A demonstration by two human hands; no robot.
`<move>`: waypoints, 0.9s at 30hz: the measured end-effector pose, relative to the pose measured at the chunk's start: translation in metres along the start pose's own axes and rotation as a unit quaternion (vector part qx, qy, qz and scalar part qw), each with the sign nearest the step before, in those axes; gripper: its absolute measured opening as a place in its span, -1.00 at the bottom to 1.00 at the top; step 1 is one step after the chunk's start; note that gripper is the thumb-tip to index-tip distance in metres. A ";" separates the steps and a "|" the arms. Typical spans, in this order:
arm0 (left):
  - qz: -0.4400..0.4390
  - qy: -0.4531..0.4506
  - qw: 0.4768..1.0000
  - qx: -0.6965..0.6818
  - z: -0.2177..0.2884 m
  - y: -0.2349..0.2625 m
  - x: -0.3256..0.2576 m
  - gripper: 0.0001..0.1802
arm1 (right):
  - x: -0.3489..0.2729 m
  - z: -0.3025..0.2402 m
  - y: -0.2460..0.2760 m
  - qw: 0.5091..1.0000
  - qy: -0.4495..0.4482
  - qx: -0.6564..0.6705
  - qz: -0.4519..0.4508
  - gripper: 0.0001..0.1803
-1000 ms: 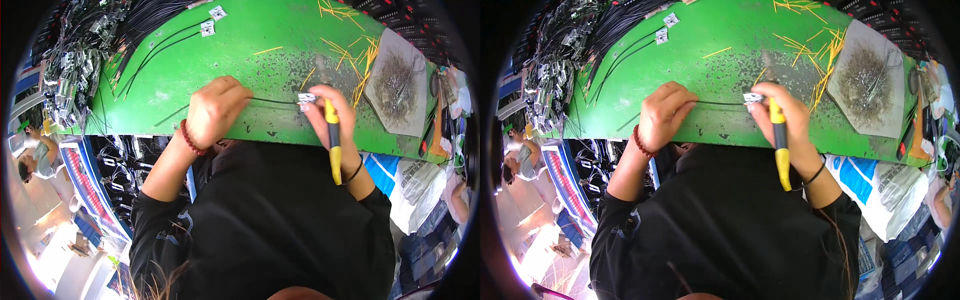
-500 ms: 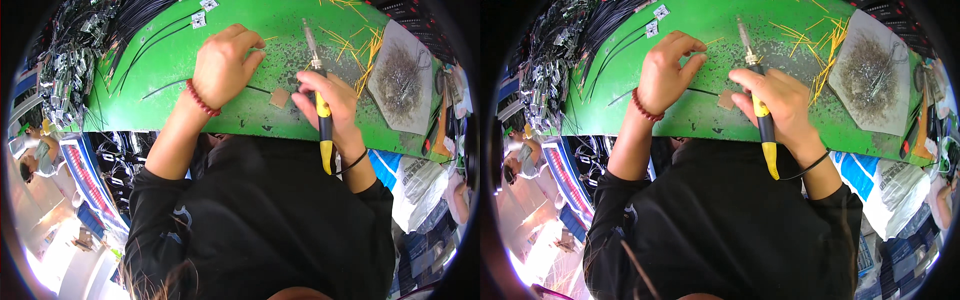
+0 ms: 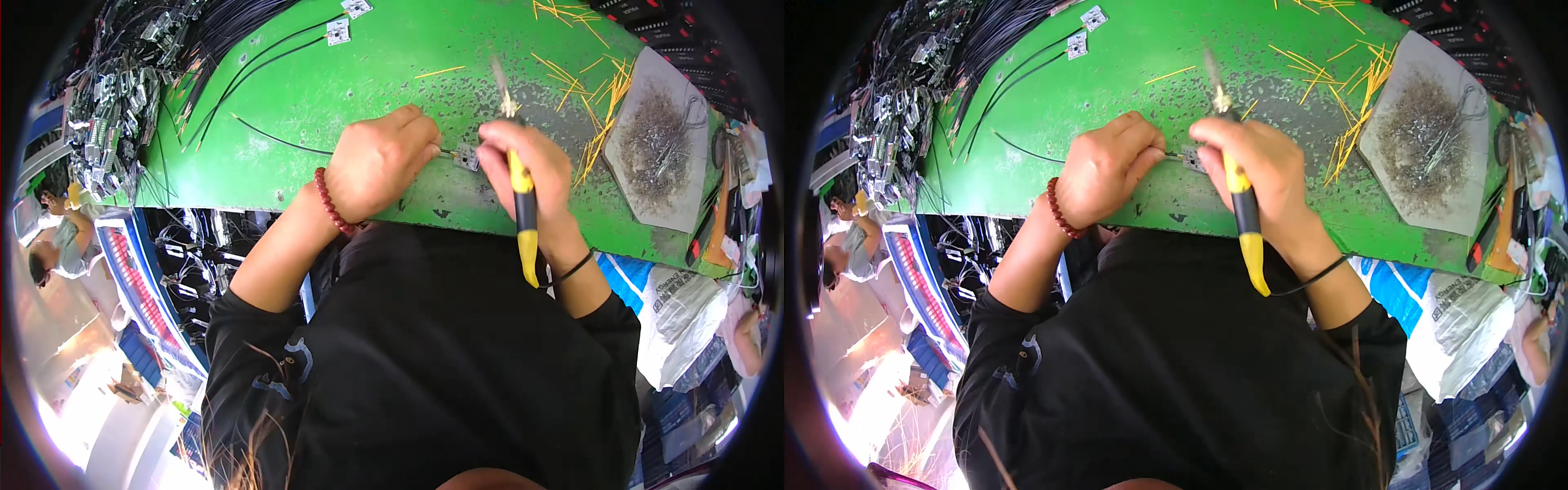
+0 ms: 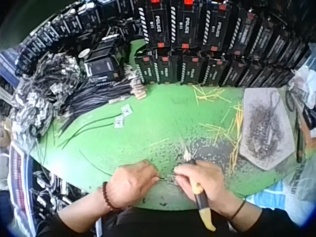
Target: The person solders wires onto a toy car body using a soldering iron, places the assembled car body into a crate, and solders wires onto circuit boards.
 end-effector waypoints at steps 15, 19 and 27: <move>0.181 -0.020 0.978 0.101 -0.023 -0.002 0.057 -0.86 | -0.005 -0.001 0.036 0.993 -0.099 -0.015 0.063 -0.73; 0.138 -0.033 0.981 0.134 -0.029 -0.012 0.067 -0.86 | -0.041 0.005 0.073 0.983 -0.151 0.061 0.081 -0.75; 0.108 -0.009 0.994 -0.005 0.018 -0.003 0.020 -0.88 | -0.098 0.043 0.165 0.932 -0.251 0.050 0.257 -0.24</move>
Point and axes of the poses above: each hand's wrist, its own x-axis towards the middle knuckle, its own y-axis out of the back of the hand, z = x × y, the point moved 1 cm from there along x, towards the middle knuckle, and after that the axes turned 8 degrees about -x, right-handed, at the moved point
